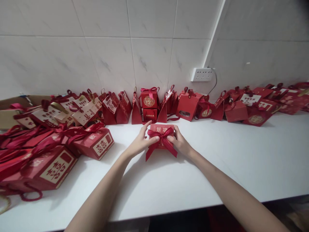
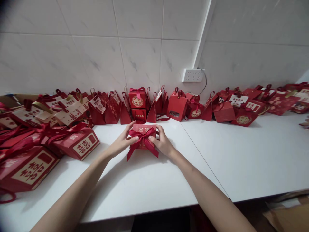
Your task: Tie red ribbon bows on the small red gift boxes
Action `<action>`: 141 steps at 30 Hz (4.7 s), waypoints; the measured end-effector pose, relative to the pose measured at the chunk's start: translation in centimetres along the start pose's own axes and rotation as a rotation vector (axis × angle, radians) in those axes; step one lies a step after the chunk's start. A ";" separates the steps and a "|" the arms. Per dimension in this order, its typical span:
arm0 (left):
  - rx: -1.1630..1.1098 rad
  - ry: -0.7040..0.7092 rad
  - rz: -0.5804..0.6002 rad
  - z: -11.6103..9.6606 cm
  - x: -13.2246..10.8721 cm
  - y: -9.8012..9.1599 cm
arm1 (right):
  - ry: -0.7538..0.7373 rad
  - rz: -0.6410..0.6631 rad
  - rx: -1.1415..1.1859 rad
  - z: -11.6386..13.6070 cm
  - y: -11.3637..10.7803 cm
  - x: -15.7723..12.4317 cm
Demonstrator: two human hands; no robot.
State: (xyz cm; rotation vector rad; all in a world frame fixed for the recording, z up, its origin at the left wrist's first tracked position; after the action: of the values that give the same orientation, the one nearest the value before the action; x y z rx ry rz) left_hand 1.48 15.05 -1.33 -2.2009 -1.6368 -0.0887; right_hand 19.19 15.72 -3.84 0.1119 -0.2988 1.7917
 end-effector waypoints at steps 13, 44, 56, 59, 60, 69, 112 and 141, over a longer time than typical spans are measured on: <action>-0.237 -0.049 -0.043 -0.1 -0.4 2.2 | 0.016 -0.005 -0.032 -0.1 0.3 0.0; -0.095 -0.074 -0.178 0.5 -0.3 1.7 | 0.332 0.528 -0.333 3.1 -1.9 -1.5; -0.090 -0.093 -0.210 0.5 -0.3 1.6 | 0.451 0.670 -0.301 3.1 -1.3 -2.4; -0.096 -0.076 -0.200 0.5 -0.3 1.6 | 0.531 0.745 -0.337 2.7 -1.9 -2.7; -0.101 -0.074 -0.195 0.5 -0.3 1.7 | 0.534 0.737 -0.351 2.6 -2.3 -2.6; -0.121 -0.073 -0.185 0.4 -0.3 1.8 | 0.047 -0.096 -0.029 2.7 -2.6 0.3; 0.130 0.164 -0.533 -0.7 -1.4 1.1 | 0.069 -0.152 0.214 2.2 -0.7 -0.4; -0.013 0.338 -0.051 -3.8 -1.0 -0.5 | 0.093 -0.173 0.173 2.6 -0.7 -0.5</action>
State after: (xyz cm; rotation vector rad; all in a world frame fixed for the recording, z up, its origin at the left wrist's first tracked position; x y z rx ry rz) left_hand 1.39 12.93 2.01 -2.0195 -1.5030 -0.4601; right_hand 19.76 14.73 -1.37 0.1712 -0.0651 1.6428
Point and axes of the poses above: each hand's wrist, its own x-axis towards the middle knuckle, its own y-axis out of the palm, z = x × y, the point moved 4 cm from there along x, towards the middle knuckle, and after that the axes turned 5 degrees about y, right-handed, at the moved point
